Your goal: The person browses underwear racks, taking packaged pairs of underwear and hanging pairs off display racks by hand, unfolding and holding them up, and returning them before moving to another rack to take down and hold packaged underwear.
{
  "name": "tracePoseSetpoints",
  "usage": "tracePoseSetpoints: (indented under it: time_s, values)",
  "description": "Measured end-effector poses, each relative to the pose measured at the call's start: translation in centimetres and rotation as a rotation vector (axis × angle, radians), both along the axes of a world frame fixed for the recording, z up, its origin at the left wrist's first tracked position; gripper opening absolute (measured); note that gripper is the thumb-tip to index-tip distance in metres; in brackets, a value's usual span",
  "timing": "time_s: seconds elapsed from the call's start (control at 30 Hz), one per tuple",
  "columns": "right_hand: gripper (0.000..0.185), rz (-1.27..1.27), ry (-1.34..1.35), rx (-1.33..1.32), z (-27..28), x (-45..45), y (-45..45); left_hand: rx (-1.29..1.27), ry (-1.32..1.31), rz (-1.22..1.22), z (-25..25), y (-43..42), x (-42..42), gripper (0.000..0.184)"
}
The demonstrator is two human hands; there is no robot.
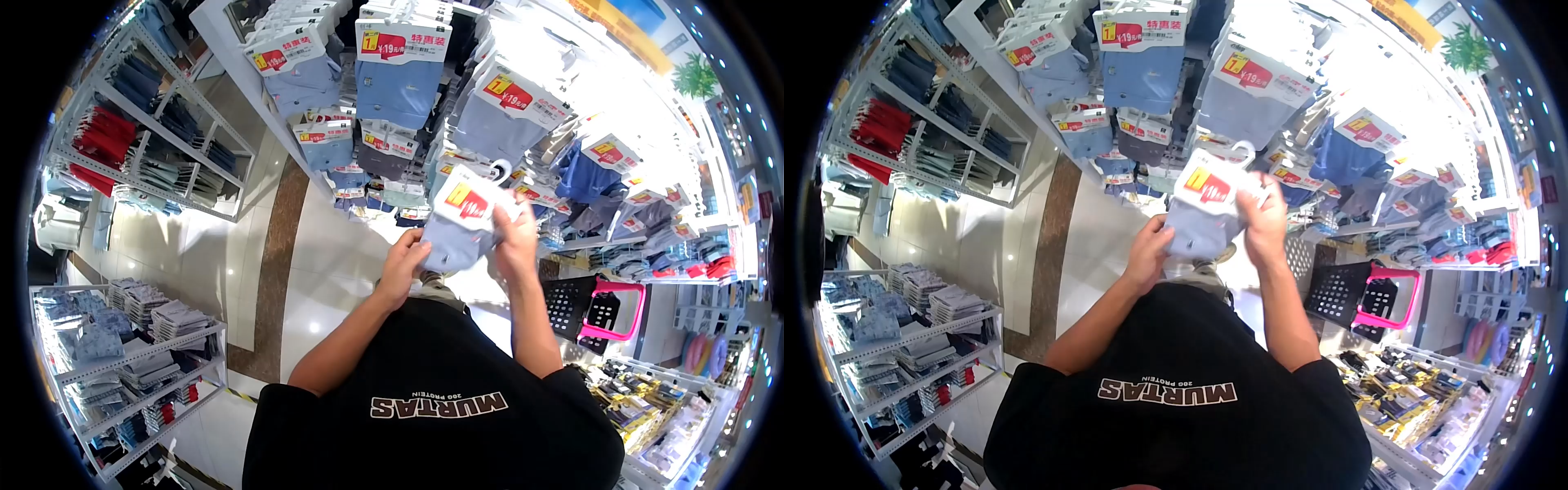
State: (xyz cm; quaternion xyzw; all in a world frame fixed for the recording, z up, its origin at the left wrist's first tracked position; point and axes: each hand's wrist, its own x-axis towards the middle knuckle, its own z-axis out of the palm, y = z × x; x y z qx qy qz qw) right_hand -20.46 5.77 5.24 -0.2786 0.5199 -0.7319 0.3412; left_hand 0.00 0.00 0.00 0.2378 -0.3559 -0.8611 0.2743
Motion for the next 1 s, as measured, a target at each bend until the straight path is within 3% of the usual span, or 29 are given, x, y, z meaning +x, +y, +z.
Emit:
tracePoseSetpoints:
  time_s: [0.17, 0.27, 0.47, 0.57, 0.63, 0.77, 0.87, 1.0]
  values:
    - [0.033, -0.21, 0.258, -0.206, 8.6, -4.3, -3.0, -0.012, -0.059, -0.007, 0.3, -0.5, 0.5, 0.028]
    - [0.035, -0.282, 0.467, -0.235, 12.4, -4.8, -5.3, -0.003, -0.083, -0.004, -0.2, 0.1, -0.2, 0.027]
    - [0.032, -0.312, 0.486, -0.081, 10.3, -5.1, -7.8, -0.212, -0.222, 0.13, 1.1, -3.5, 0.2, 0.025]
    - [0.034, -0.341, 0.5, -0.05, 9.0, -4.8, -7.6, -0.466, -0.199, 0.366, 2.6, -7.9, 0.0, 0.02]
    - [0.035, -0.321, 0.504, -0.076, 8.1, -4.1, -7.1, -0.621, -0.259, 0.488, 4.7, -11.5, -0.5, 0.026]
    - [0.044, -0.342, 0.475, -0.082, 5.9, -2.6, -5.1, -0.917, -0.434, 0.744, 9.7, -17.8, -2.1, 0.056]
    - [0.051, -0.471, 0.594, -0.043, 4.6, -1.4, -2.5, -1.082, -0.467, 0.847, 12.3, -21.0, -3.8, 0.067]
    - [0.049, -0.4, 0.594, 0.025, 2.6, -0.5, 1.1, -1.017, -0.355, 0.769, 13.3, -22.9, -5.6, 0.07]
